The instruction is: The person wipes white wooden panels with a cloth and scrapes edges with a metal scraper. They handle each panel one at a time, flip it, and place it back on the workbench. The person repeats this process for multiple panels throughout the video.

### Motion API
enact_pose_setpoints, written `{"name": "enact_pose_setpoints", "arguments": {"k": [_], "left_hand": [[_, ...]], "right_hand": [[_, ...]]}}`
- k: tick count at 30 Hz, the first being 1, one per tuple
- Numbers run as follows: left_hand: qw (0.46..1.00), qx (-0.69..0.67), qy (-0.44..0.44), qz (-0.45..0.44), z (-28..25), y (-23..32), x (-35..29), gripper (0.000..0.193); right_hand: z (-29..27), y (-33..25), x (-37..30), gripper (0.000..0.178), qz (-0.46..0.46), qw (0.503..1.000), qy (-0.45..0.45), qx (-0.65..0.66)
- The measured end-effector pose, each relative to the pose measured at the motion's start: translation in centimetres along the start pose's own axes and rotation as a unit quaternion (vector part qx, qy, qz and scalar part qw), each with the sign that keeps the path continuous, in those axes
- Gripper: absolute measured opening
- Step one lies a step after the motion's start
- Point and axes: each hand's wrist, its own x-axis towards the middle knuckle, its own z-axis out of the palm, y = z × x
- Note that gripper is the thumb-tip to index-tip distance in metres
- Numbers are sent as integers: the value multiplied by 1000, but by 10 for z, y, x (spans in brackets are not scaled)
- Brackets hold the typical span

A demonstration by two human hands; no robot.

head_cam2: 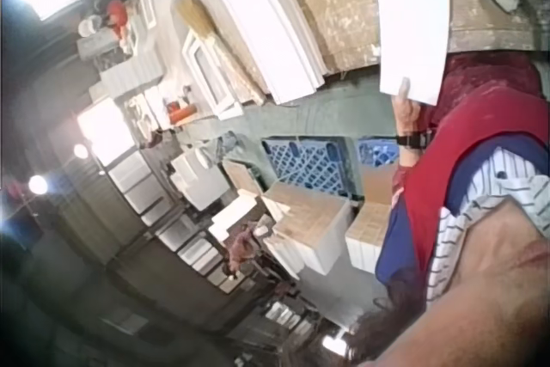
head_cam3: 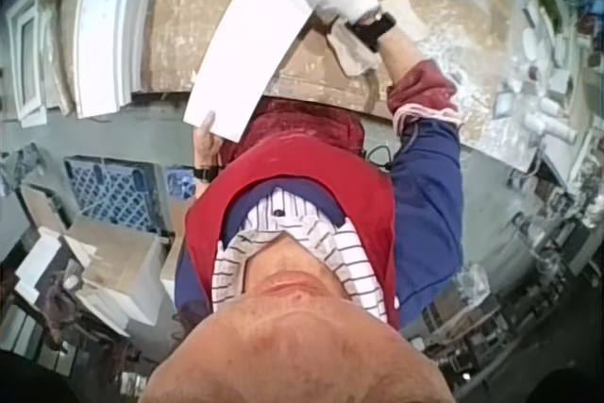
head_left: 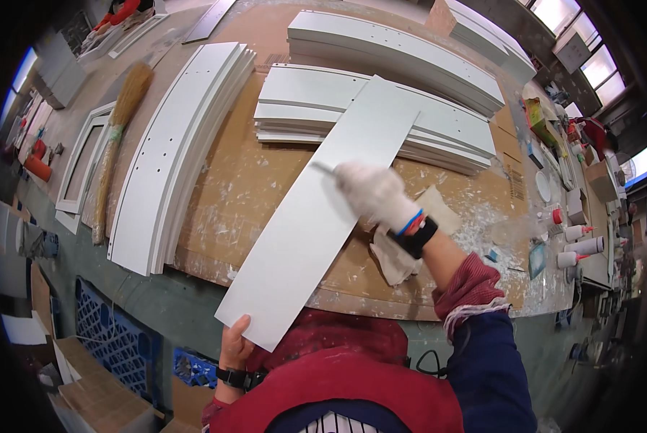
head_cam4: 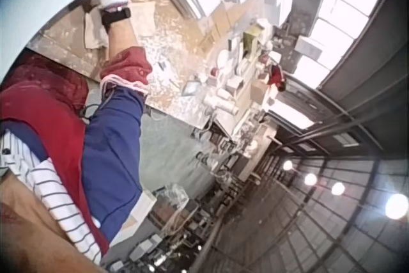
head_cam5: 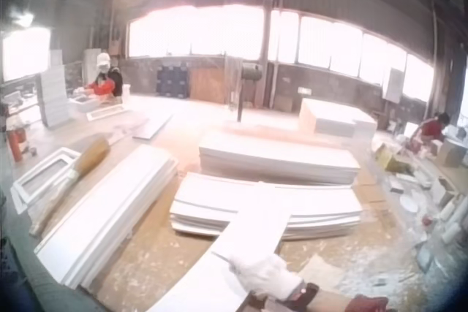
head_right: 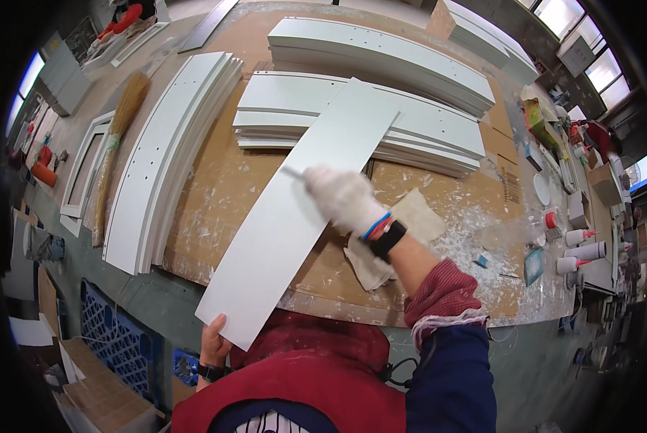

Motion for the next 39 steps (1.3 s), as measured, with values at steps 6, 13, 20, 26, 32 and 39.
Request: {"name": "enact_pose_setpoints", "arguments": {"k": [6,13,20,26,32,39], "left_hand": [[999,16,43,-2,9,7,0,53],[995,-66,77,-2,-17,-2,-2,54],[993,-107,57,10,-14,-7,1,56],[987,-144,72,18,-2,-9,9,64],[977,-193,66,67,15,-7,18,72],[973,-187,123,60,10,-7,18,82]], "right_hand": [[-21,166,34,11,144,969,175,-94],[-41,217,38,22,308,930,188,-70],[-40,163,78,18,153,976,146,-52],[-20,70,87,6,-2,989,45,-143],[53,-94,-2,13,-358,931,32,60],[31,8,23,20,-129,991,42,-9]]}}
